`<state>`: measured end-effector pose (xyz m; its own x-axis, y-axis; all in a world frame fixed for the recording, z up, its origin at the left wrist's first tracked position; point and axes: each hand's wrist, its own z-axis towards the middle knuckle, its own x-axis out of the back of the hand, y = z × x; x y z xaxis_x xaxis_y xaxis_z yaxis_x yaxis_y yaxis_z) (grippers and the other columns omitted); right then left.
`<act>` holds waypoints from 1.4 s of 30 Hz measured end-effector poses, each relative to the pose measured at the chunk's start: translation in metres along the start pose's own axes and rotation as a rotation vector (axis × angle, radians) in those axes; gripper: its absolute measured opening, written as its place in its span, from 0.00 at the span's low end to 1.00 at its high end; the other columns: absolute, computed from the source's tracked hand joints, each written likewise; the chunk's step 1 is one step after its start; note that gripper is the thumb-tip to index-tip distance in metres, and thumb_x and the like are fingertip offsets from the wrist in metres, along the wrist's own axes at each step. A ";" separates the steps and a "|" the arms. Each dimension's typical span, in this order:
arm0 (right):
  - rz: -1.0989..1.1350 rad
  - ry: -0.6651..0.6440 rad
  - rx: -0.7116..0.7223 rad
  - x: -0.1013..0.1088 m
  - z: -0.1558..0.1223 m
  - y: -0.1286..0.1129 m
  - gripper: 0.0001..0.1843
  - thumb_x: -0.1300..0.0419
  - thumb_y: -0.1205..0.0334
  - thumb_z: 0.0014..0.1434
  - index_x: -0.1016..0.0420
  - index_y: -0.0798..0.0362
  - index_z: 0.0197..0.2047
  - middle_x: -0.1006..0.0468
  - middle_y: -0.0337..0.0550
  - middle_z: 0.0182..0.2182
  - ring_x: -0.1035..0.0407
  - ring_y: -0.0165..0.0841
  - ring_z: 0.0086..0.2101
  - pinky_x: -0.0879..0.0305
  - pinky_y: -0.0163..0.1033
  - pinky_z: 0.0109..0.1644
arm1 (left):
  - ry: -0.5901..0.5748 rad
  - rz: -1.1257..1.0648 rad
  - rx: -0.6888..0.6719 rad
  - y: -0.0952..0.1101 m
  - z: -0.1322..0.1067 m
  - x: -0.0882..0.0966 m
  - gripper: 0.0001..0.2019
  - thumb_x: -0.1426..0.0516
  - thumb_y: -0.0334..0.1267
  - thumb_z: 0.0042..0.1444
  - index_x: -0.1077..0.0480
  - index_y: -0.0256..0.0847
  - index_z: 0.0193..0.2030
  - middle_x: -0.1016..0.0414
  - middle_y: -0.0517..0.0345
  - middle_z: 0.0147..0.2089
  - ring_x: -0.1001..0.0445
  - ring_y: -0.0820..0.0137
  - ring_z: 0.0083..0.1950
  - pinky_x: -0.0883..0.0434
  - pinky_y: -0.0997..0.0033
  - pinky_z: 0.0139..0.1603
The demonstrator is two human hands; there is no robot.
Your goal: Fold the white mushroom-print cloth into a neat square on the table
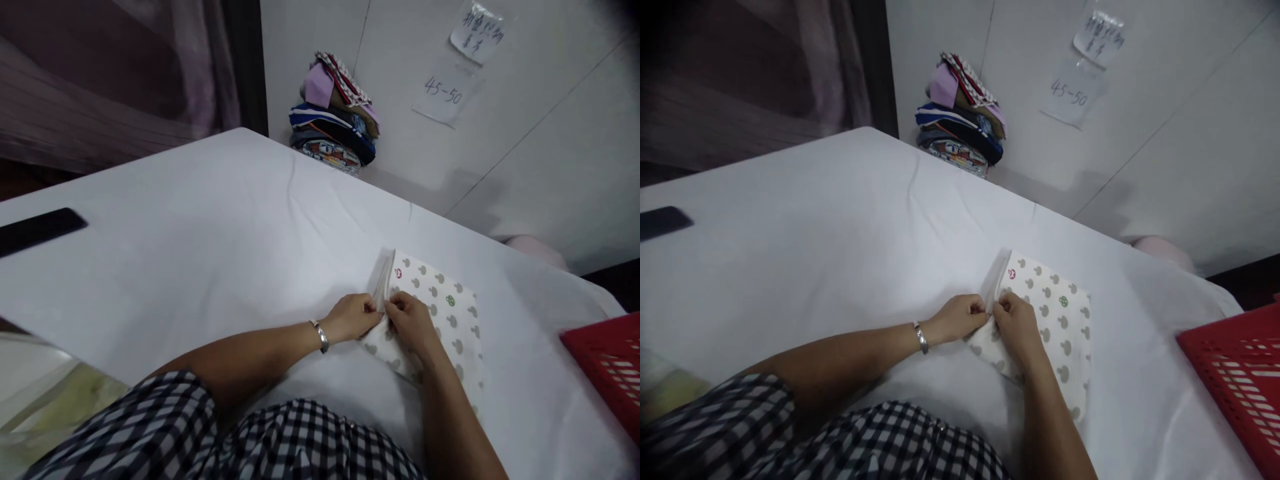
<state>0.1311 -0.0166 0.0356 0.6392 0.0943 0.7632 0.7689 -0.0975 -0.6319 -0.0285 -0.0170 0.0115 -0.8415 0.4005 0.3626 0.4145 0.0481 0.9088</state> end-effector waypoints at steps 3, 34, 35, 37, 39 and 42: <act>0.009 -0.010 0.004 -0.001 0.000 0.000 0.09 0.47 0.57 0.50 0.32 0.52 0.25 0.31 0.36 0.15 0.36 0.30 0.19 0.44 0.33 0.24 | -0.029 -0.023 0.007 0.002 0.001 -0.001 0.07 0.47 0.39 0.47 0.33 0.38 0.25 0.32 0.63 0.23 0.36 0.74 0.26 0.42 0.76 0.25; 0.058 -0.112 -0.052 0.001 -0.003 -0.002 0.05 0.48 0.59 0.51 0.38 0.50 0.29 0.34 0.31 0.16 0.35 0.28 0.17 0.45 0.31 0.20 | 0.009 -0.083 0.077 -0.003 0.007 0.000 0.12 0.44 0.47 0.47 0.30 0.39 0.29 0.28 0.60 0.27 0.33 0.73 0.28 0.41 0.76 0.25; 0.060 -0.111 -0.052 0.000 -0.003 -0.002 0.05 0.48 0.59 0.51 0.38 0.50 0.29 0.34 0.31 0.16 0.36 0.28 0.17 0.45 0.31 0.20 | 0.003 -0.076 0.076 -0.003 0.008 -0.001 0.12 0.44 0.47 0.47 0.30 0.39 0.29 0.28 0.61 0.26 0.33 0.73 0.28 0.41 0.76 0.25; 0.053 -0.104 -0.045 0.000 -0.003 -0.004 0.05 0.48 0.59 0.51 0.38 0.51 0.28 0.34 0.31 0.16 0.36 0.28 0.17 0.45 0.31 0.20 | -0.011 -0.060 0.071 -0.004 0.009 -0.001 0.11 0.44 0.46 0.47 0.31 0.39 0.27 0.29 0.61 0.25 0.33 0.73 0.27 0.41 0.76 0.24; 0.046 -0.103 -0.039 0.001 -0.003 -0.005 0.05 0.47 0.59 0.51 0.38 0.51 0.28 0.34 0.31 0.16 0.35 0.28 0.17 0.44 0.32 0.20 | -0.025 -0.058 0.067 -0.005 0.010 -0.002 0.10 0.45 0.44 0.47 0.32 0.38 0.26 0.30 0.62 0.23 0.35 0.74 0.25 0.42 0.76 0.23; 0.081 -0.113 -0.063 0.001 -0.003 -0.006 0.05 0.47 0.59 0.51 0.38 0.51 0.28 0.34 0.31 0.16 0.35 0.28 0.16 0.44 0.32 0.20 | -0.046 -0.172 0.079 -0.006 0.011 -0.004 0.07 0.46 0.40 0.46 0.34 0.39 0.25 0.34 0.64 0.21 0.37 0.75 0.22 0.42 0.76 0.21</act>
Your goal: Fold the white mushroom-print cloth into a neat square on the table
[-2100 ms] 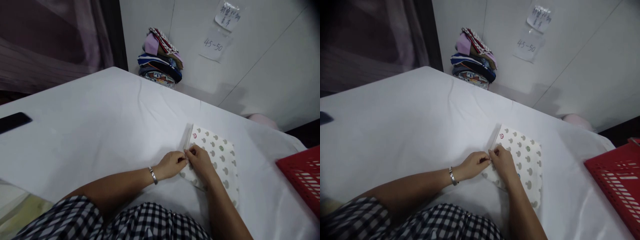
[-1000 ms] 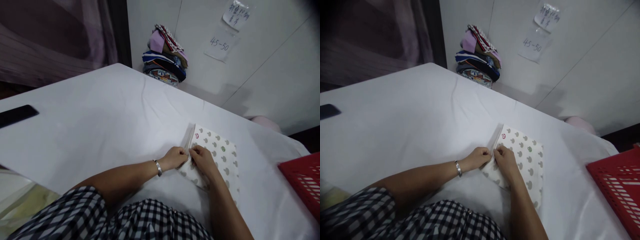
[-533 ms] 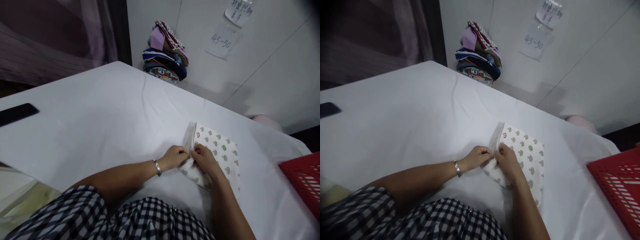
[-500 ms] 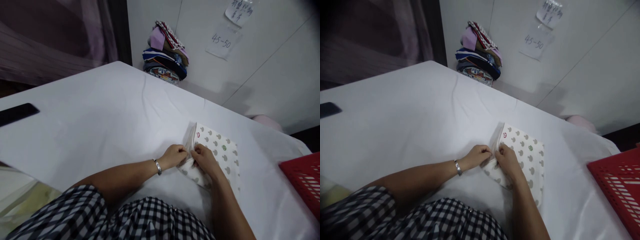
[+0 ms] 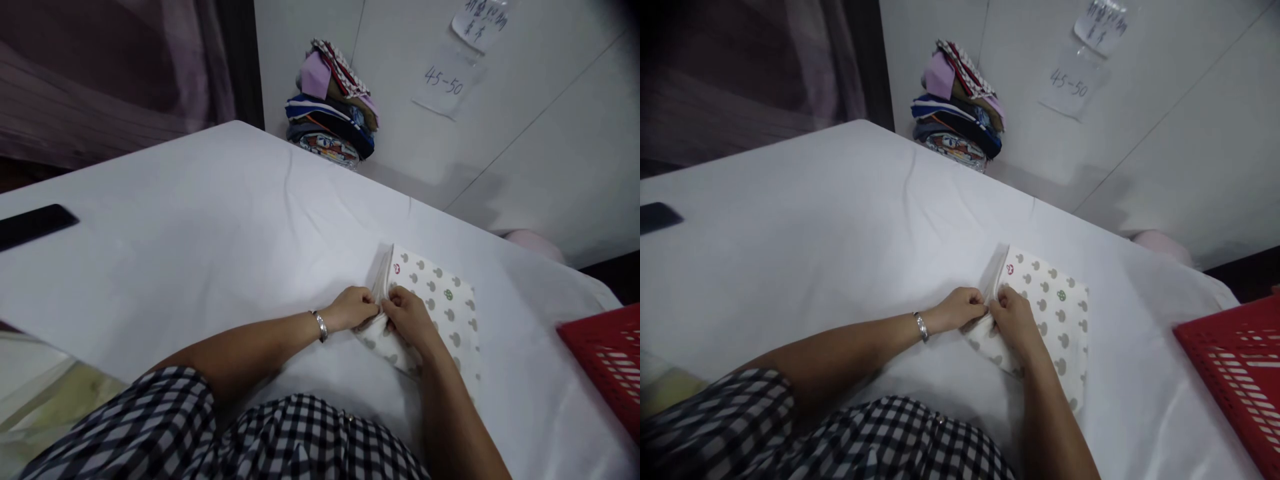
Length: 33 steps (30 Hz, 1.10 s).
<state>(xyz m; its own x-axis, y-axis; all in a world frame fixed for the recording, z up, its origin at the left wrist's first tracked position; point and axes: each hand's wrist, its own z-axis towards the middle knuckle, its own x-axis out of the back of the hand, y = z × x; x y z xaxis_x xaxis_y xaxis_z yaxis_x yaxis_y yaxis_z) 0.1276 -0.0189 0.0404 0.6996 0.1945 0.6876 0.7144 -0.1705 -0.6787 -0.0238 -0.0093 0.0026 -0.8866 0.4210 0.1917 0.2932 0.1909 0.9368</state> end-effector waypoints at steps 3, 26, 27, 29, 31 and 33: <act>0.047 -0.014 -0.027 0.000 0.000 0.000 0.06 0.47 0.58 0.51 0.38 0.51 0.28 0.34 0.31 0.15 0.35 0.29 0.15 0.44 0.32 0.19 | -0.006 -0.134 0.020 0.000 0.000 -0.001 0.05 0.46 0.37 0.44 0.37 0.39 0.25 0.36 0.66 0.20 0.38 0.77 0.21 0.43 0.77 0.19; -0.020 0.411 0.110 0.024 0.020 0.041 0.13 0.46 0.56 0.52 0.27 0.53 0.37 0.24 0.44 0.36 0.31 0.36 0.37 0.37 0.42 0.45 | -0.022 0.178 0.004 0.001 -0.002 0.005 0.09 0.46 0.40 0.44 0.40 0.40 0.21 0.37 0.64 0.19 0.39 0.74 0.23 0.45 0.75 0.21; 0.003 0.395 0.089 0.027 0.022 0.045 0.14 0.46 0.55 0.52 0.27 0.53 0.37 0.24 0.44 0.35 0.31 0.36 0.37 0.36 0.42 0.45 | -0.018 0.188 -0.004 0.001 -0.002 0.005 0.09 0.46 0.40 0.45 0.40 0.40 0.21 0.37 0.64 0.19 0.38 0.74 0.23 0.45 0.75 0.22; 0.021 0.353 0.056 0.031 0.022 0.048 0.14 0.46 0.54 0.52 0.26 0.53 0.37 0.24 0.44 0.34 0.30 0.36 0.36 0.36 0.42 0.44 | -0.003 0.190 -0.018 0.001 -0.004 0.004 0.09 0.47 0.42 0.46 0.39 0.40 0.22 0.36 0.64 0.20 0.37 0.73 0.24 0.44 0.75 0.23; -0.015 0.339 0.052 0.035 0.021 0.046 0.16 0.46 0.52 0.53 0.26 0.53 0.38 0.23 0.44 0.36 0.30 0.37 0.36 0.35 0.42 0.43 | 0.017 0.169 -0.034 0.002 -0.006 0.003 0.12 0.46 0.46 0.48 0.37 0.40 0.24 0.34 0.63 0.23 0.36 0.73 0.26 0.43 0.74 0.25; -0.086 0.367 0.115 0.039 0.024 0.041 0.18 0.47 0.51 0.53 0.27 0.52 0.42 0.24 0.46 0.41 0.30 0.37 0.36 0.35 0.43 0.43 | 0.032 0.144 -0.042 0.002 -0.007 0.002 0.16 0.45 0.52 0.48 0.35 0.39 0.27 0.32 0.61 0.26 0.34 0.72 0.28 0.42 0.74 0.26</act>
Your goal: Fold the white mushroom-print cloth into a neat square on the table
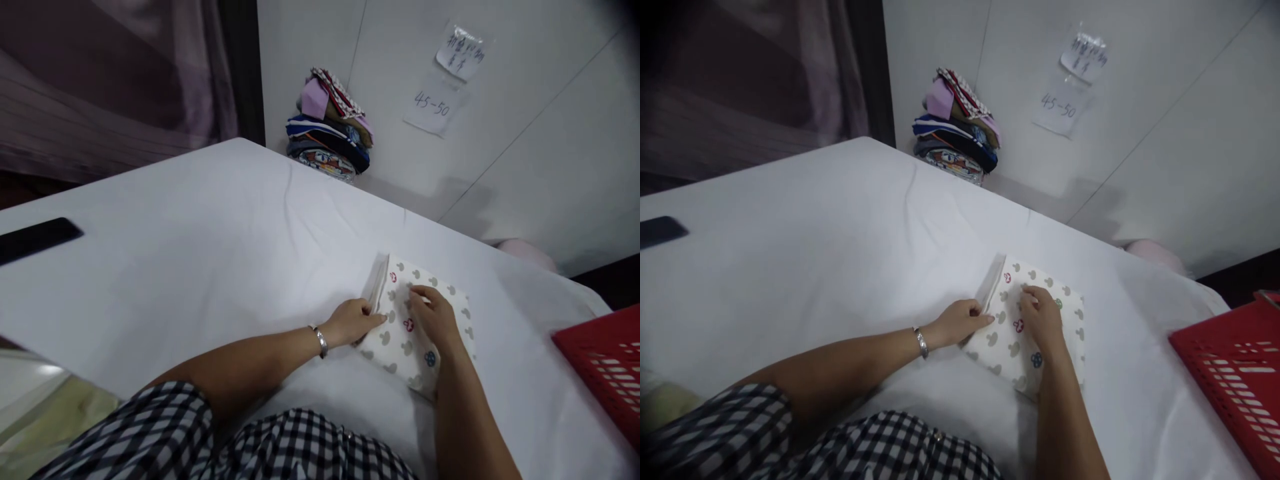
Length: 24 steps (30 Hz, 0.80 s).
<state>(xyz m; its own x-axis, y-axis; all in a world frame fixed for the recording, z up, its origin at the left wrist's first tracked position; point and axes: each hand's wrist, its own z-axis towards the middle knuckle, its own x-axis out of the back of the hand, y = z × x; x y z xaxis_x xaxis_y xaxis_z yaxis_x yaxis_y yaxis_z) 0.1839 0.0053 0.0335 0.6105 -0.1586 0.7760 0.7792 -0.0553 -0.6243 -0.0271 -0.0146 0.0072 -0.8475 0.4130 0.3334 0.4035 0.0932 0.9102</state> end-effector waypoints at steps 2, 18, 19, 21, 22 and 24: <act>-0.077 0.051 0.133 0.003 0.012 -0.005 0.19 0.49 0.51 0.55 0.27 0.52 0.45 0.26 0.48 0.46 0.31 0.39 0.40 0.36 0.45 0.46 | 0.002 -0.014 0.002 0.000 -0.001 -0.001 0.18 0.45 0.55 0.48 0.34 0.39 0.28 0.31 0.61 0.28 0.34 0.71 0.29 0.42 0.75 0.27; -0.191 -0.044 0.172 -0.007 0.101 0.030 0.19 0.48 0.47 0.53 0.25 0.54 0.35 0.25 0.46 0.35 0.32 0.37 0.38 0.39 0.40 0.43 | 0.026 -0.014 -0.085 -0.002 -0.003 -0.003 0.18 0.49 0.52 0.53 0.34 0.38 0.26 0.34 0.62 0.26 0.37 0.72 0.29 0.44 0.74 0.27; -0.187 -0.042 0.163 -0.008 0.101 0.032 0.20 0.48 0.47 0.53 0.26 0.54 0.34 0.25 0.45 0.34 0.32 0.37 0.37 0.39 0.40 0.42 | 0.026 -0.014 -0.082 -0.001 -0.003 -0.003 0.18 0.48 0.52 0.53 0.34 0.38 0.26 0.34 0.62 0.25 0.37 0.72 0.28 0.44 0.74 0.27; -0.174 -0.032 0.146 -0.010 0.101 0.035 0.20 0.49 0.46 0.52 0.26 0.54 0.34 0.25 0.45 0.33 0.33 0.37 0.36 0.39 0.40 0.41 | 0.020 -0.016 -0.071 -0.001 -0.003 -0.003 0.17 0.48 0.51 0.53 0.34 0.38 0.25 0.35 0.62 0.24 0.38 0.73 0.28 0.45 0.74 0.27; -0.169 -0.024 0.140 -0.012 0.101 0.036 0.21 0.49 0.46 0.52 0.26 0.54 0.34 0.25 0.45 0.33 0.33 0.37 0.36 0.39 0.41 0.41 | 0.016 -0.015 -0.066 -0.001 -0.004 -0.003 0.17 0.48 0.51 0.52 0.35 0.38 0.25 0.35 0.63 0.24 0.38 0.73 0.28 0.45 0.74 0.27; -0.161 -0.003 0.133 -0.015 0.102 0.037 0.21 0.50 0.45 0.52 0.27 0.54 0.34 0.25 0.45 0.34 0.33 0.37 0.36 0.39 0.41 0.42 | 0.009 -0.006 -0.064 -0.001 -0.004 -0.003 0.17 0.48 0.51 0.52 0.35 0.38 0.24 0.36 0.63 0.24 0.38 0.73 0.27 0.46 0.74 0.26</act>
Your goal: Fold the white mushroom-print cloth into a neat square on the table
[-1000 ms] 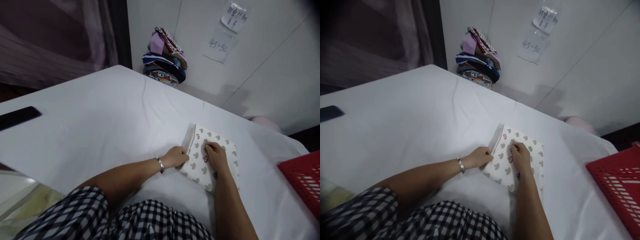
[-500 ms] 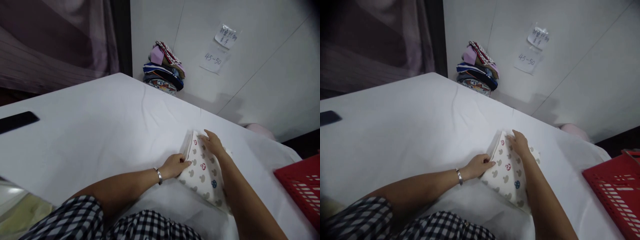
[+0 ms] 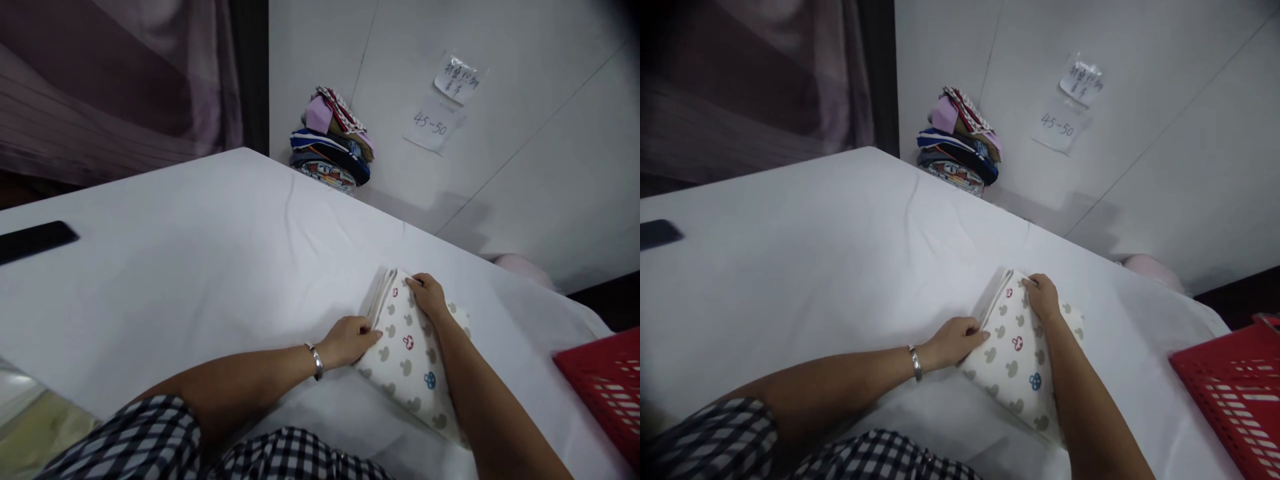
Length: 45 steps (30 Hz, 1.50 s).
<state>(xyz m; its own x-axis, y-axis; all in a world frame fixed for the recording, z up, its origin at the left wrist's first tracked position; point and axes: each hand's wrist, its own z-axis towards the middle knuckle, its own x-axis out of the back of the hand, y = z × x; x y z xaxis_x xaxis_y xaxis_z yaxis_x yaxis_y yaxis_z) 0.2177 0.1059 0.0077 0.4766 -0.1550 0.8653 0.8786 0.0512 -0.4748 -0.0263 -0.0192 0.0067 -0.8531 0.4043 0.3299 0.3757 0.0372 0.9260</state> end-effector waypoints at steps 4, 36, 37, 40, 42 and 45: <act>0.002 0.015 0.009 -0.006 0.002 -0.004 0.22 0.50 0.46 0.52 0.27 0.54 0.35 0.26 0.46 0.35 0.34 0.37 0.37 0.40 0.42 0.43 | 0.000 0.034 -0.017 -0.001 0.001 0.000 0.18 0.48 0.50 0.52 0.38 0.39 0.21 0.39 0.63 0.22 0.41 0.74 0.26 0.48 0.74 0.25; -0.041 -0.103 0.049 -0.016 0.015 -0.004 0.22 0.51 0.44 0.56 0.25 0.51 0.40 0.22 0.42 0.35 0.30 0.36 0.36 0.36 0.39 0.40 | -0.072 0.147 0.008 -0.001 -0.038 0.003 0.21 0.48 0.51 0.53 0.38 0.37 0.18 0.45 0.65 0.18 0.44 0.76 0.23 0.52 0.73 0.24; -0.054 -0.108 0.060 -0.015 0.015 -0.005 0.22 0.51 0.45 0.56 0.25 0.51 0.40 0.22 0.42 0.35 0.29 0.36 0.37 0.36 0.40 0.40 | -0.073 0.151 0.009 -0.001 -0.038 0.003 0.21 0.48 0.51 0.54 0.37 0.37 0.18 0.45 0.65 0.18 0.44 0.76 0.23 0.52 0.73 0.24; -0.115 -0.117 0.112 -0.013 0.014 -0.013 0.21 0.52 0.48 0.58 0.25 0.52 0.43 0.22 0.45 0.40 0.30 0.38 0.41 0.37 0.42 0.46 | -0.075 0.149 -0.001 -0.002 -0.036 0.003 0.21 0.48 0.51 0.54 0.37 0.37 0.18 0.45 0.65 0.17 0.44 0.76 0.22 0.52 0.73 0.24; -0.158 -0.111 0.158 -0.014 0.012 -0.021 0.22 0.53 0.51 0.59 0.27 0.53 0.47 0.25 0.48 0.47 0.33 0.39 0.47 0.41 0.44 0.53 | -0.080 0.143 -0.007 -0.003 -0.035 0.003 0.22 0.49 0.52 0.54 0.37 0.37 0.18 0.45 0.65 0.17 0.44 0.76 0.22 0.52 0.73 0.24; -0.205 -0.132 0.217 -0.020 0.008 -0.033 0.24 0.55 0.52 0.61 0.30 0.54 0.53 0.28 0.48 0.52 0.37 0.38 0.52 0.45 0.43 0.58 | -0.075 0.152 -0.014 -0.004 -0.035 0.002 0.23 0.50 0.52 0.55 0.38 0.38 0.17 0.45 0.64 0.17 0.44 0.76 0.22 0.51 0.73 0.24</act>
<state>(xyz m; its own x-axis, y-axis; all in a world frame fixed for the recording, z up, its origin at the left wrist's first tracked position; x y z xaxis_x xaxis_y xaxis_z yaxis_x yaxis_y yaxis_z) 0.1792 0.1148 0.0075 0.2759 -0.0549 0.9596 0.9358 0.2434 -0.2551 -0.0420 -0.0504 0.0098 -0.7570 0.4716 0.4524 0.4932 -0.0419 0.8689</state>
